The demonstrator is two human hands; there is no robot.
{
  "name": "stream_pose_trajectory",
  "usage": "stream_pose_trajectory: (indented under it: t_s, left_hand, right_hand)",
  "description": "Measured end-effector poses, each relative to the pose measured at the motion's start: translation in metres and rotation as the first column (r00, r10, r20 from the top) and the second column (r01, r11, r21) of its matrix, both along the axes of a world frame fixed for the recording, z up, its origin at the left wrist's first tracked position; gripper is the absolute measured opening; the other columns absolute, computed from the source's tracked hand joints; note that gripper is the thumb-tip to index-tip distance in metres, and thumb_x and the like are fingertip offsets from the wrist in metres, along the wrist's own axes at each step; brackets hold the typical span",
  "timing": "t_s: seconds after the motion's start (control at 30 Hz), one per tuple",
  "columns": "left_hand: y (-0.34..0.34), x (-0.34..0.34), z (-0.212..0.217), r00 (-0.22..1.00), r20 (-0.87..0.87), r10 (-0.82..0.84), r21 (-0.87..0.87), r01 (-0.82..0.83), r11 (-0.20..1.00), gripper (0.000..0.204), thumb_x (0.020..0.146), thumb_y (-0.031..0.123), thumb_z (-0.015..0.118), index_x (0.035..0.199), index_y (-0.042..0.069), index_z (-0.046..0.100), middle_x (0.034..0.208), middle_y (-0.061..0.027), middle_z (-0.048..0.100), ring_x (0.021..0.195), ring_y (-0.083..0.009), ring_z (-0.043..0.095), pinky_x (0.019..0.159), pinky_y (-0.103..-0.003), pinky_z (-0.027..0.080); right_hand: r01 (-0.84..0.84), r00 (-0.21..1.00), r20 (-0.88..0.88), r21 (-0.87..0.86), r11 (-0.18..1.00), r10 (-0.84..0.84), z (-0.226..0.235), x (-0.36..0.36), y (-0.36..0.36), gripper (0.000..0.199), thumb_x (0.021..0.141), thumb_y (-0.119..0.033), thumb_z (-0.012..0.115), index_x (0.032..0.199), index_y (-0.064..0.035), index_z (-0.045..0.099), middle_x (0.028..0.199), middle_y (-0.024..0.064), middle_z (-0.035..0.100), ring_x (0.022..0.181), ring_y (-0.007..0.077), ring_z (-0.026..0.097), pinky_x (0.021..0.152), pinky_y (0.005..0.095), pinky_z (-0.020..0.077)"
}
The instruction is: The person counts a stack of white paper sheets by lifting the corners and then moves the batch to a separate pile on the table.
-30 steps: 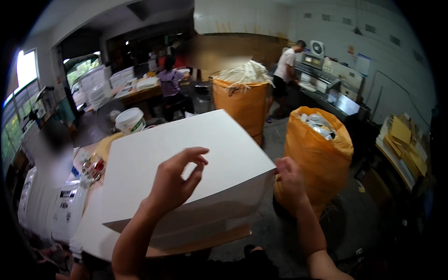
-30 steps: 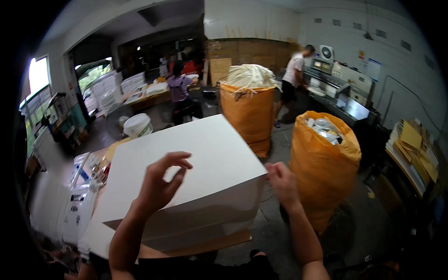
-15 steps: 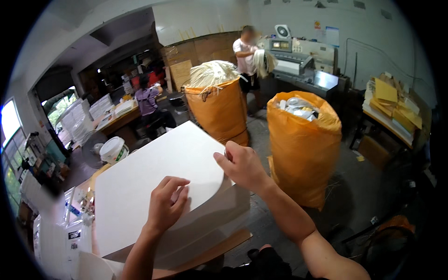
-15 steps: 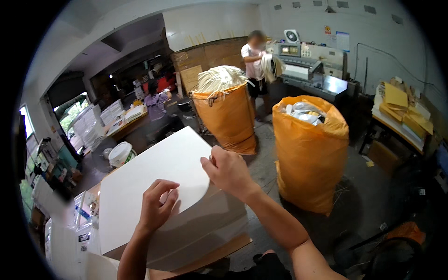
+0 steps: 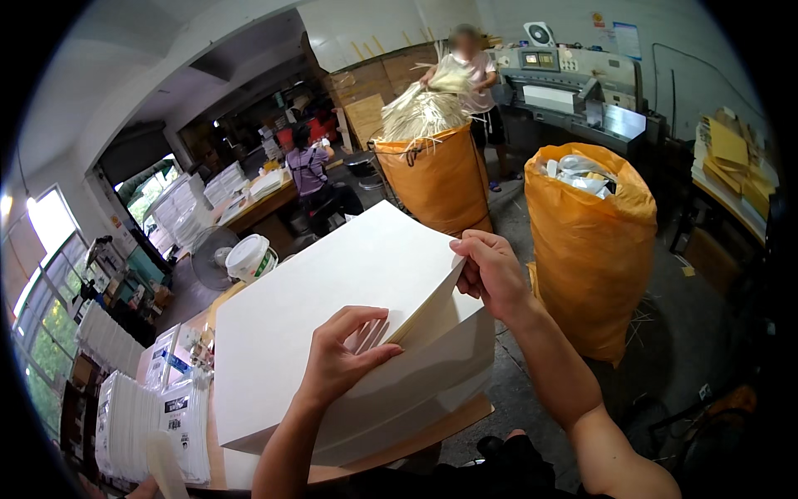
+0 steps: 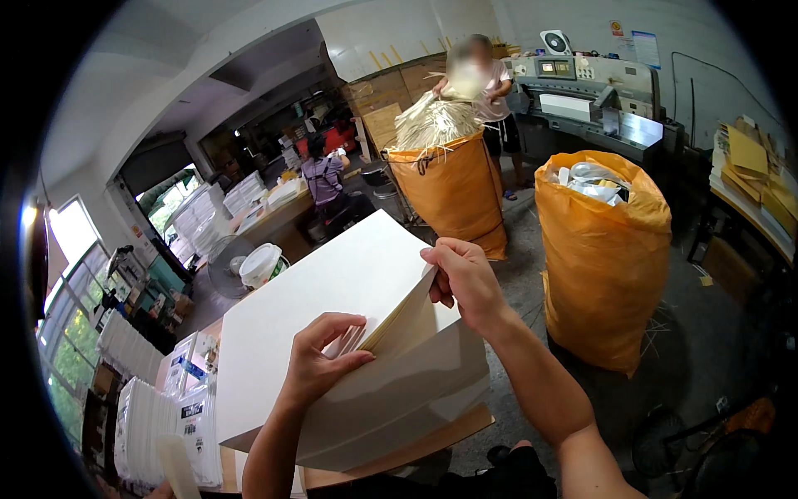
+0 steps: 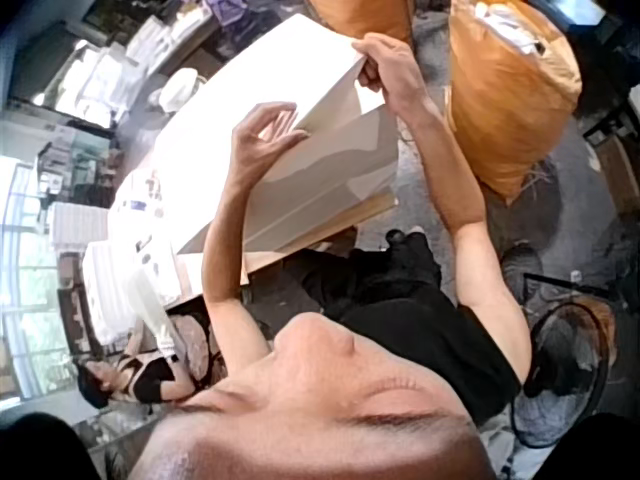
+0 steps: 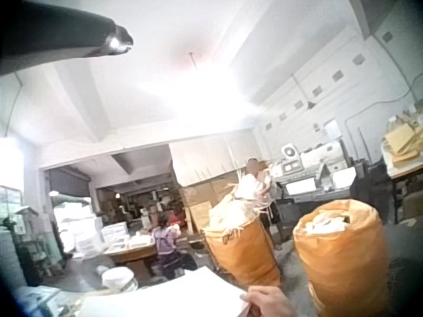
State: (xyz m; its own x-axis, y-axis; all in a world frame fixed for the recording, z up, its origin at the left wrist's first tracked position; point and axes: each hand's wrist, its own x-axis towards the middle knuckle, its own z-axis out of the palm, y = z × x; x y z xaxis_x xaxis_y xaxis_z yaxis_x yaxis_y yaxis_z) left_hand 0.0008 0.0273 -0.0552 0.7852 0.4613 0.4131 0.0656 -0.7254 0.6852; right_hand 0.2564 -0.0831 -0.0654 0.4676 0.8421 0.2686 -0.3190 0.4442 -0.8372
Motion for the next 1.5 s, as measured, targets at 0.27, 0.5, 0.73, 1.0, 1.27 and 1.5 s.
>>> stream_pose_trajectory:
  t_s: [0.27,0.5,0.73,1.0,1.27,1.5]
  left_hand:
    - [-0.010,0.006,0.004,0.992,0.128,0.012,0.012,-0.013,1.000,0.036,0.099,0.000,0.057,0.133,0.001,0.066,0.135,-0.0162,0.067,0.121,-0.0249,0.066,0.103,-0.036,0.050]
    - [-0.014,0.008,0.008,0.999,0.016,-0.028,0.258,0.023,0.966,0.055,0.068,0.005,0.095,0.117,0.008,0.070,0.128,-0.0139,0.066,0.123,-0.0314,0.065,0.104,-0.045,0.055]
    - [-0.001,0.004,-0.001,0.997,0.046,-0.058,0.121,0.052,0.991,0.046,0.075,0.005,0.091,0.117,0.010,0.070,0.127,-0.0130,0.067,0.122,-0.0297,0.066,0.103,-0.043,0.057]
    - [-0.016,0.010,0.005,0.993,0.122,-0.005,0.134,-0.011,0.991,0.044,0.088,-0.006,0.072,0.130,0.007,0.068,0.138,-0.0176,0.063,0.128,-0.0330,0.063,0.107,-0.043,0.053]
    - [-0.013,0.008,0.005,0.999,0.032,-0.043,0.295,0.032,0.955,0.066,0.067,0.004,0.093,0.129,0.010,0.070,0.137,-0.0174,0.064,0.127,-0.0351,0.063,0.105,-0.045,0.054]
    - [-0.015,0.010,0.007,0.995,0.081,-0.052,0.211,0.034,0.977,0.038,0.096,0.000,0.066,0.132,0.010,0.069,0.140,-0.0192,0.063,0.128,-0.0349,0.063,0.106,-0.043,0.052]
  right_hand:
    - [0.478,0.608,0.667,0.126,0.869,-0.431,-0.001,-0.010,0.008,0.032,0.102,-0.024,0.063,0.074,-0.0085,0.058,0.060,0.0009,0.057,0.052,0.0098,0.058,0.042,0.0236,0.0402]
    - [-0.044,0.999,0.011,-0.005,0.999,0.044,0.010,0.001,0.005,0.031,0.102,-0.021,0.062,0.075,-0.0086,0.057,0.060,0.0000,0.054,0.048,0.0103,0.056,0.040,0.0235,0.0376]
    - [-0.042,0.994,0.098,0.003,0.999,0.042,0.010,0.004,0.000,0.041,0.104,-0.031,0.064,0.070,-0.0128,0.050,0.059,-0.0007,0.053,0.047,0.0095,0.055,0.039,0.0229,0.0369]
    - [0.110,0.956,0.275,-0.003,0.994,-0.105,0.008,0.000,0.004,0.035,0.102,-0.024,0.065,0.072,-0.0109,0.053,0.059,-0.0001,0.054,0.049,0.0102,0.057,0.041,0.0240,0.0383]
    - [-0.071,0.997,0.030,0.003,0.997,0.071,0.009,0.004,0.003,0.033,0.102,-0.022,0.064,0.073,-0.0107,0.053,0.062,0.0003,0.054,0.052,0.0118,0.060,0.041,0.0237,0.0385]
    - [0.047,0.976,0.214,0.014,0.999,-0.048,0.007,0.002,0.000,0.035,0.103,-0.024,0.064,0.073,-0.0102,0.053,0.059,0.0000,0.055,0.048,0.0081,0.057,0.039,0.0224,0.0375]
